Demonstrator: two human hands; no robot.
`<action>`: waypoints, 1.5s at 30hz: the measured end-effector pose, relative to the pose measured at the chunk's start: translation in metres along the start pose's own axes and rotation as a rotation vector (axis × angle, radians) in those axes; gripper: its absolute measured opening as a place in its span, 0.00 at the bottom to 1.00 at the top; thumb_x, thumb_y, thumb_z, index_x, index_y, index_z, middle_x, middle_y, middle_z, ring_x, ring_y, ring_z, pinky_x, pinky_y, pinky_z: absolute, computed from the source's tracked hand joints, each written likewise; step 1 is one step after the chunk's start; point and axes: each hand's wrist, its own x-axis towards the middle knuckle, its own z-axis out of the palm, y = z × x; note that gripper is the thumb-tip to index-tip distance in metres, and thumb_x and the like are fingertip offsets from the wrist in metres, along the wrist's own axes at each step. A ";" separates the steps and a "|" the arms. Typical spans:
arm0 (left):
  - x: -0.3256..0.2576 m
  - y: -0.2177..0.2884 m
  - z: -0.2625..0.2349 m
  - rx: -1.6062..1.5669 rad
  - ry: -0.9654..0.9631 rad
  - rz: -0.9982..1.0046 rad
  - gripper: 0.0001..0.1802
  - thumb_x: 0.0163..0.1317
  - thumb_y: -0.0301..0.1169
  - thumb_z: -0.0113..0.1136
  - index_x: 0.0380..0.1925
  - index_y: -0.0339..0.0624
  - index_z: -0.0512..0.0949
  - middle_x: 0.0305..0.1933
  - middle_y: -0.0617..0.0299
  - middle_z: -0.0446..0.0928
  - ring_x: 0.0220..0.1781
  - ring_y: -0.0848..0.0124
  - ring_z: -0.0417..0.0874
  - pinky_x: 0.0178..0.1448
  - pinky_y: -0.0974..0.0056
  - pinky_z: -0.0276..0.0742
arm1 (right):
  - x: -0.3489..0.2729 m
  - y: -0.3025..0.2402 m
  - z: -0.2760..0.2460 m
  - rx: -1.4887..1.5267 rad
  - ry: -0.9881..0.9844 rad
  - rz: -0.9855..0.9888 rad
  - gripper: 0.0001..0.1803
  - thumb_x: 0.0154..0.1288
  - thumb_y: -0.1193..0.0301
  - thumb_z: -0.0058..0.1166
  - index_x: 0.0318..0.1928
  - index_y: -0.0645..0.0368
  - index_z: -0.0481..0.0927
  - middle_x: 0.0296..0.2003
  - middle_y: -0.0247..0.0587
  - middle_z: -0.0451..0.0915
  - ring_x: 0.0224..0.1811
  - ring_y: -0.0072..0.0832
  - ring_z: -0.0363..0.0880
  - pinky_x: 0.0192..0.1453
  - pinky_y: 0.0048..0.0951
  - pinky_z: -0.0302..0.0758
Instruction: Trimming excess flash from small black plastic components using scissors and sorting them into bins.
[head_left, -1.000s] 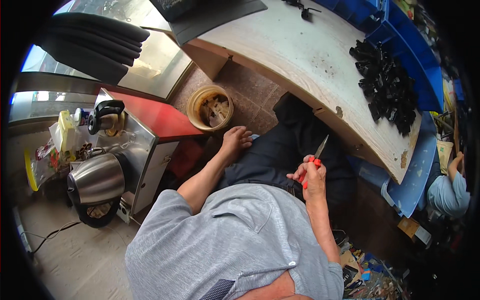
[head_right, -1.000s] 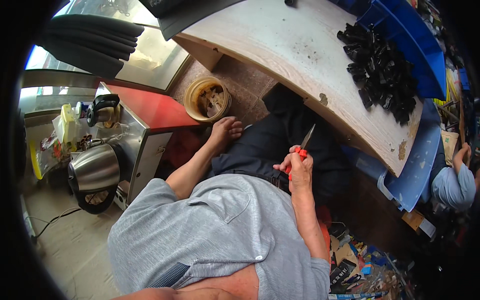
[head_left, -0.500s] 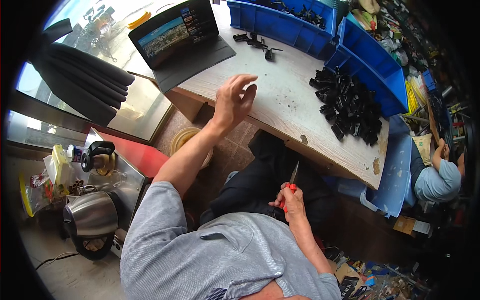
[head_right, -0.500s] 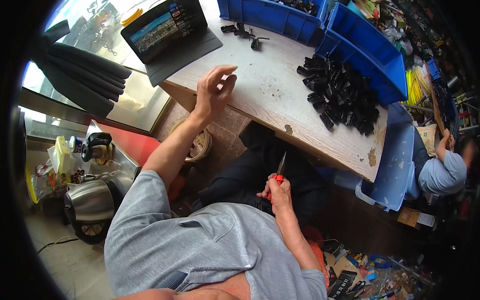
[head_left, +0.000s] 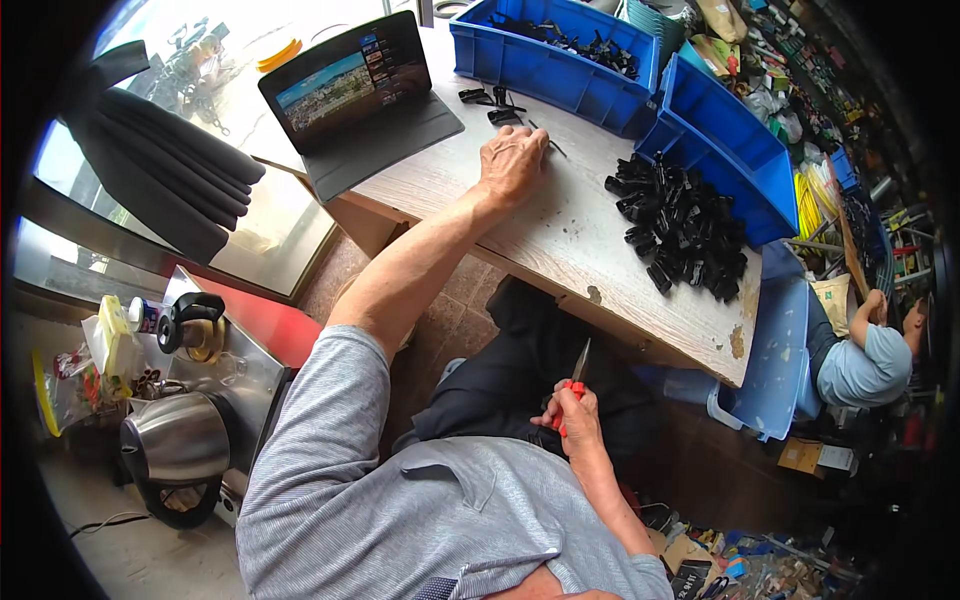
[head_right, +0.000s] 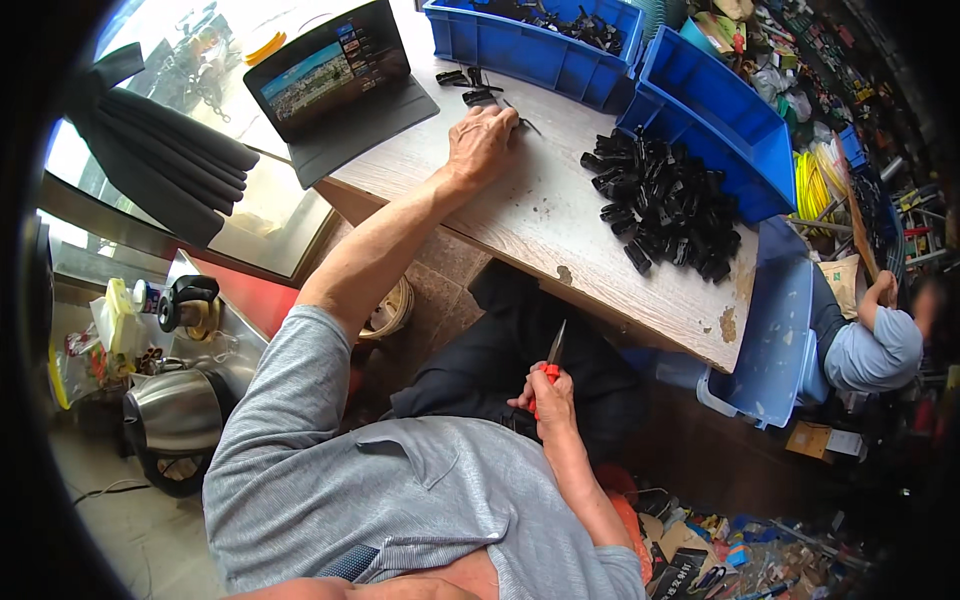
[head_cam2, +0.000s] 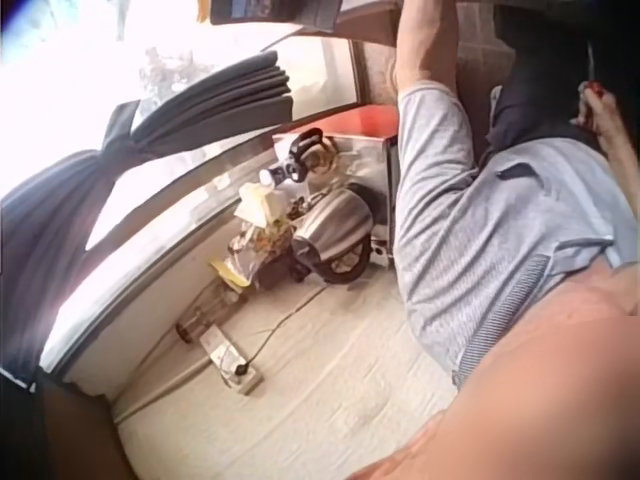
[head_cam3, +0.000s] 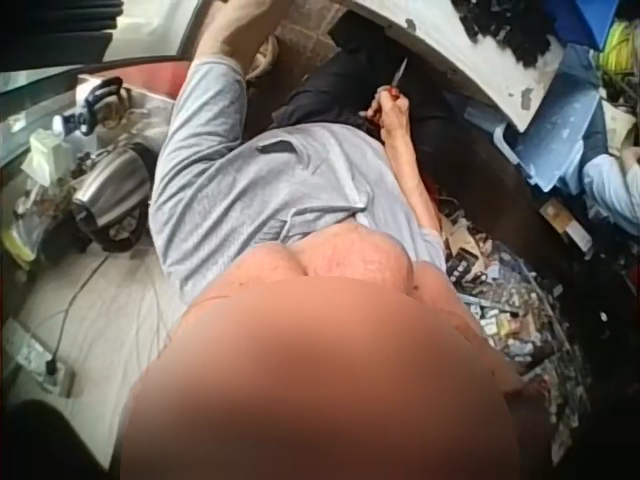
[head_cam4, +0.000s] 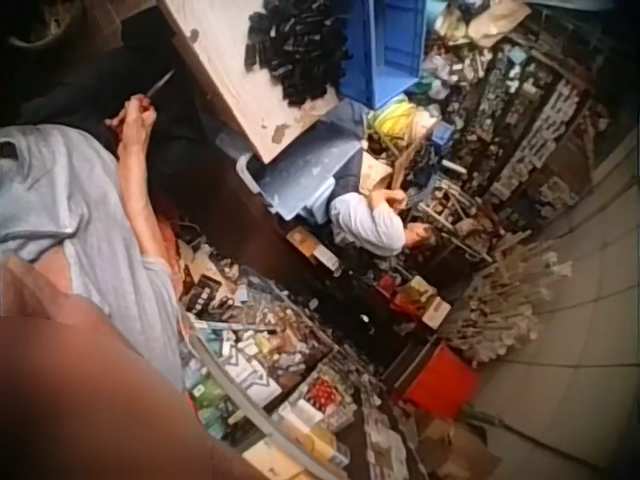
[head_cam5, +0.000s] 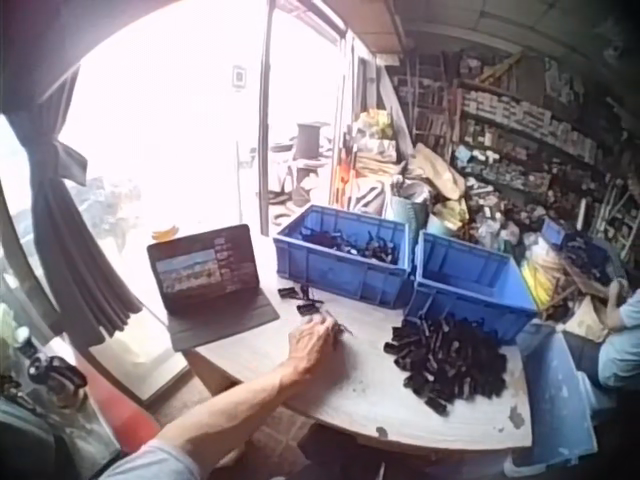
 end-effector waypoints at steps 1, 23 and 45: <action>-0.003 0.000 0.000 -0.029 0.039 0.021 0.09 0.54 0.31 0.63 0.35 0.45 0.78 0.39 0.57 0.81 0.44 0.52 0.81 0.44 0.51 0.77 | 0.000 0.000 0.000 -0.001 -0.006 -0.003 0.09 0.67 0.64 0.53 0.33 0.55 0.73 0.19 0.30 0.70 0.19 0.20 0.72 0.30 0.34 0.83; -0.247 0.127 -0.048 -1.913 -0.571 -0.751 0.22 0.71 0.30 0.55 0.63 0.38 0.69 0.46 0.60 0.81 0.28 0.84 0.75 0.32 0.77 0.73 | -0.003 -0.017 0.017 0.215 -0.168 -0.243 0.13 0.66 0.62 0.53 0.38 0.60 0.75 0.21 0.34 0.70 0.23 0.25 0.71 0.27 0.25 0.70; -0.250 0.111 -0.034 -1.527 -0.522 -0.780 0.19 0.69 0.34 0.58 0.53 0.30 0.75 0.35 0.61 0.80 0.29 0.78 0.79 0.33 0.72 0.79 | -0.006 -0.008 0.019 0.158 0.087 -0.200 0.16 0.62 0.73 0.55 0.48 0.62 0.68 0.21 0.34 0.70 0.21 0.22 0.72 0.30 0.39 0.85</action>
